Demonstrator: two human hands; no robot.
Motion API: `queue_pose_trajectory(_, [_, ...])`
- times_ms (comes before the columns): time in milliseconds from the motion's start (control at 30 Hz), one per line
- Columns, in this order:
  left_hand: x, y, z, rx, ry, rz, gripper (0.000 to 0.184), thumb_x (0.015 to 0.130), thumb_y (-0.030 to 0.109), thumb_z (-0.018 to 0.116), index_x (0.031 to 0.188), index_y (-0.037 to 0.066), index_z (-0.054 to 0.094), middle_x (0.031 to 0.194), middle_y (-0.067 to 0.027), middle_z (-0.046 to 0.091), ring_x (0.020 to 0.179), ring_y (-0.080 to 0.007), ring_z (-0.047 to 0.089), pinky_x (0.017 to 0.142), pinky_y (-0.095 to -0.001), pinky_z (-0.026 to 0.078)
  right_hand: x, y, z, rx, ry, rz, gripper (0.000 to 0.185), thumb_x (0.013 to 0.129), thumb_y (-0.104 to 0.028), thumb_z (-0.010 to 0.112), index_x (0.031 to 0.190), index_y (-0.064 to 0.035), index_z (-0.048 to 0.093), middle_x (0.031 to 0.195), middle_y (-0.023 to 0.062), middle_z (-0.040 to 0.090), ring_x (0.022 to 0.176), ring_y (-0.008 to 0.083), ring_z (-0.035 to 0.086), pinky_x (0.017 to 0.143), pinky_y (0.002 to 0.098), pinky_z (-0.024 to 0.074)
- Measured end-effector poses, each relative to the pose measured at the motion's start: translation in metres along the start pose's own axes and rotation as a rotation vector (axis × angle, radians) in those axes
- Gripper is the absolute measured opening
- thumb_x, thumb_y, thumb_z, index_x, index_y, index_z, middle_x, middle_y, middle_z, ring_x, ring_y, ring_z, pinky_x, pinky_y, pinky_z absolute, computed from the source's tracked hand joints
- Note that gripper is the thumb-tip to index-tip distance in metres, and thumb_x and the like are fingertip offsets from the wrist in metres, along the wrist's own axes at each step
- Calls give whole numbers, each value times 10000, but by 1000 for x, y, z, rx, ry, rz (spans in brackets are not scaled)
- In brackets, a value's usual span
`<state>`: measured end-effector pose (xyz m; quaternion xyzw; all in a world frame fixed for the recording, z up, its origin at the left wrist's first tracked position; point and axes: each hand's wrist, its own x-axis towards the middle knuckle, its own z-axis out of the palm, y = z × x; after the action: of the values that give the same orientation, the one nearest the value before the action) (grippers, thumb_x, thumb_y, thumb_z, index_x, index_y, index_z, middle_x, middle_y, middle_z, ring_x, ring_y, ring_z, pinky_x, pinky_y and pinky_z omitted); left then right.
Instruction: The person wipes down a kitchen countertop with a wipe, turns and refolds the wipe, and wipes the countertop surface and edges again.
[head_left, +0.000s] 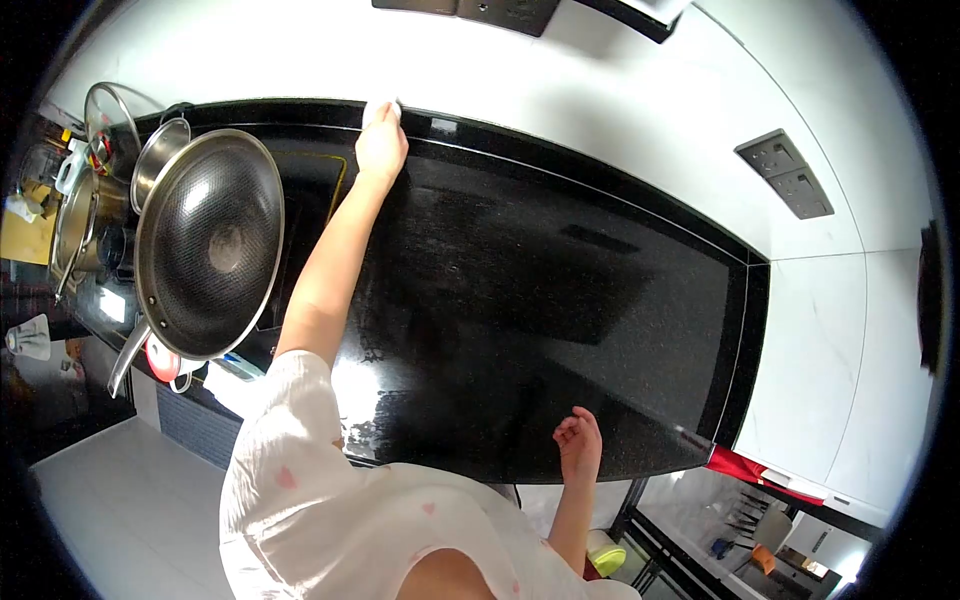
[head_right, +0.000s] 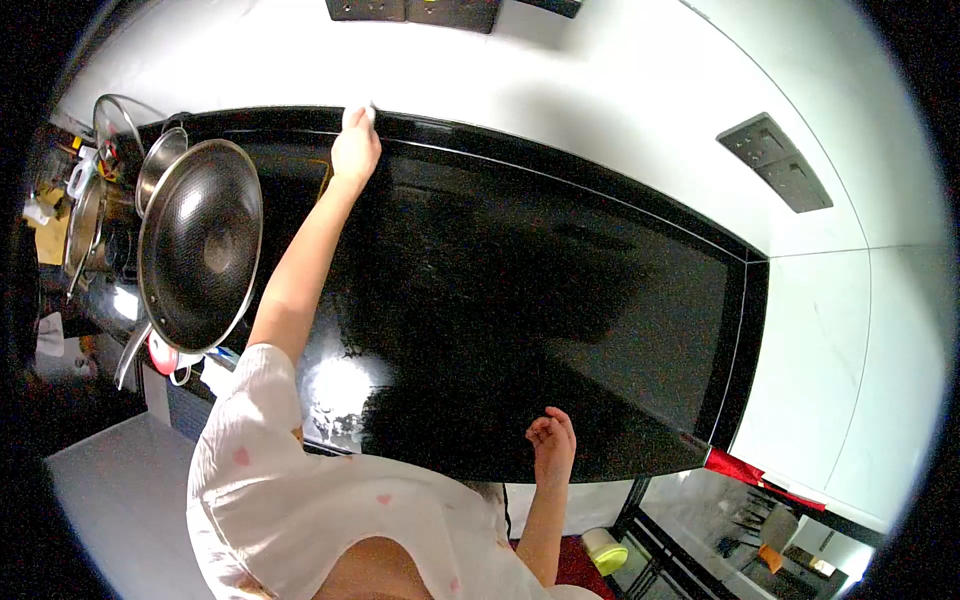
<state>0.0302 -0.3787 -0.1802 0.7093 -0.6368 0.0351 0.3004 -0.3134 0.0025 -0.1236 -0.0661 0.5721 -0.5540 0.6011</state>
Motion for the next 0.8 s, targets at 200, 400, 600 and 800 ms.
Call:
queue_pose_trajectory(200, [-22,70,25,-12,-60,244,286,759,136,451,1011,15,514,1065,-79,531,784,-243,571,706,-347,461,-2,-4,-30,-66,-32,7,212,809,-146,476,989,-35,471,718,71,549,647,165,533,602,283,447])
queue_pose_trajectory(400, [-47,169,54,-58,-121,354,334,738,125,486,1061,40,502,1085,-47,526,811,-219,567,700,-333,464,-13,-26,-86,-43,32,2,204,806,-131,460,984,-33,471,732,83,552,674,171,535,640,292,444])
queue_pose_trajectory(600, [-64,295,66,-134,-343,335,331,760,171,463,1087,133,492,1105,-37,515,867,-250,555,737,-359,457,-11,-67,-190,44,100,-31,195,798,-107,449,973,-27,480,728,87,555,680,176,539,644,298,448])
queue_pose_trajectory(800, [-83,430,109,-30,-477,426,347,804,267,416,1128,152,465,841,-145,591,752,-308,571,654,-396,459,-8,-134,-307,124,223,-125,187,802,-116,447,961,-22,480,707,80,550,646,173,532,613,286,438])
